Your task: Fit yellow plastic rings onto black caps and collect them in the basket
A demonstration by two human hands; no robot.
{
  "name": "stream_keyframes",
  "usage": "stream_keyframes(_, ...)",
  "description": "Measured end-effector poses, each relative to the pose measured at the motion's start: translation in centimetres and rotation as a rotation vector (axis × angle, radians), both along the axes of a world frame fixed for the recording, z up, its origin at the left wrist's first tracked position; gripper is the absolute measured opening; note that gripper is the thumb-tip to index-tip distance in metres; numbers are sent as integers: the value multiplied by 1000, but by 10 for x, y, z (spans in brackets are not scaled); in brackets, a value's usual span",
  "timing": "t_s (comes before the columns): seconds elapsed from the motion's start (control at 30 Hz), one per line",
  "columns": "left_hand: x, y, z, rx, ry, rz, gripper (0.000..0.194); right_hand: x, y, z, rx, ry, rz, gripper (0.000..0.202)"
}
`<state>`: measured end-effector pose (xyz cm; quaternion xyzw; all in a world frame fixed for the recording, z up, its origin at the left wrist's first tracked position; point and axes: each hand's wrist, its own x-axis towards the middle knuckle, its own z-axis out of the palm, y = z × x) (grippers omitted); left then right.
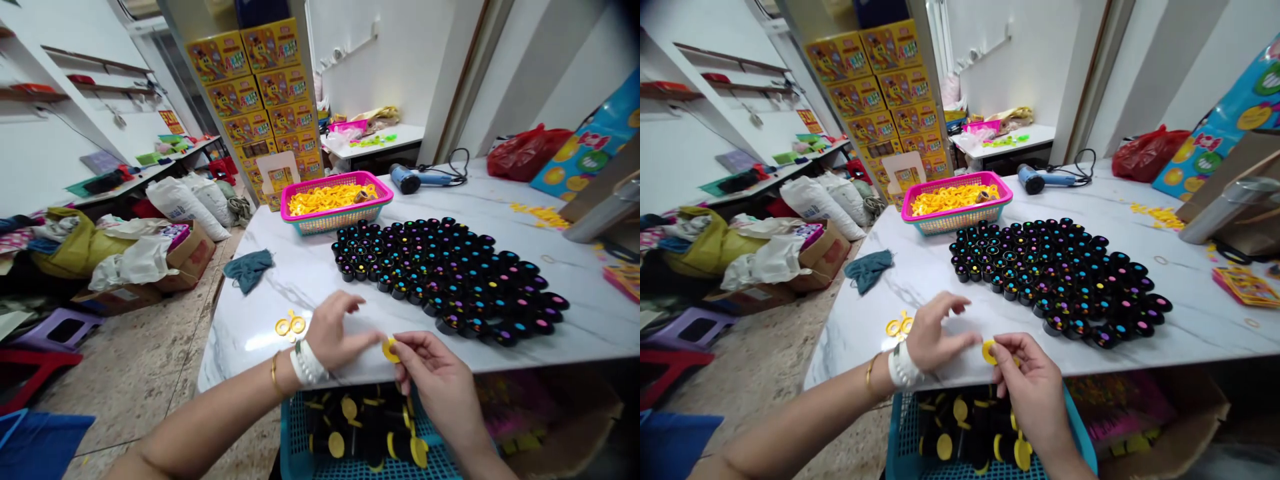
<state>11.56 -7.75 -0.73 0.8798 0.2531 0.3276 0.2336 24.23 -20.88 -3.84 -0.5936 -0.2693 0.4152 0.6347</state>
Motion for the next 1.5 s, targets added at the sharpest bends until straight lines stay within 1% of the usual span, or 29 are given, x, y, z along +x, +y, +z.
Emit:
stream_keyframes(0.07,14,30,-8,-27,-28,279,44,4,2,-5,-16,-69,12,33)
stream_keyframes(0.1,22,43,-13,-39,-8,358,46,5,1,-7,-16,-107,31,32)
stream_keyframes(0.17,37,63,-22,-68,29,459,48,5,0,-11,16,-187,87,27)
stream_keyframes(0.23,47,73,-28,-91,64,483,44,4,-3,-12,67,-265,141,22)
stream_keyframes(0.27,50,75,-29,-98,74,483,41,4,-4,-12,83,-285,160,21)
stream_keyframes(0.33,47,71,-26,-106,82,464,33,5,-5,-10,69,-248,156,27)
stream_keyframes(0.4,35,58,-19,-108,87,424,29,9,-6,-6,13,-142,123,41)
stream_keyframes(0.43,26,48,-15,-111,91,395,29,12,-6,-4,-21,-92,117,44)
stream_keyframes(0.5,5,26,-9,-134,99,327,29,20,-5,1,-83,-52,143,37)
stream_keyframes(0.57,-14,3,-6,-191,109,276,31,26,-2,6,-123,-68,191,28)
stream_keyframes(0.63,-27,-16,-9,-235,108,248,35,28,5,10,-117,-97,220,24)
stream_keyframes(0.73,-33,-32,-17,-237,80,232,31,22,21,16,-90,-140,288,21)
stream_keyframes(0.8,-32,-35,-22,-230,74,235,24,14,34,21,-110,-154,345,22)
stream_keyframes(0.87,-31,-35,-24,-237,77,244,24,7,45,25,-131,-167,376,23)
stream_keyframes(0.93,-30,-34,-25,-254,78,241,27,2,55,26,-134,-180,375,23)
stream_keyframes(1.0,-30,-32,-25,-269,80,231,26,1,60,25,-149,-172,365,24)
stream_keyframes(1.1,-30,-32,-27,-273,91,230,21,2,61,20,-169,-122,338,24)
stream_keyframes(1.17,-30,-33,-28,-271,102,230,22,2,58,17,-167,-106,339,24)
stream_keyframes(1.27,-33,-34,-21,-279,123,206,20,0,55,17,-155,-144,356,24)
stream_keyframes(1.33,-36,-35,-13,-342,136,152,19,-1,54,18,-162,-179,373,23)
stream_keyframes(1.4,-37,-34,-6,-473,128,103,21,-2,54,19,-179,-199,403,23)
stream_keyframes(1.43,-36,-33,-3,-545,116,105,23,-2,54,20,-185,-204,416,23)
stream_keyframes(1.5,-34,-30,-3,-648,85,160,27,-2,55,20,-183,-213,417,24)
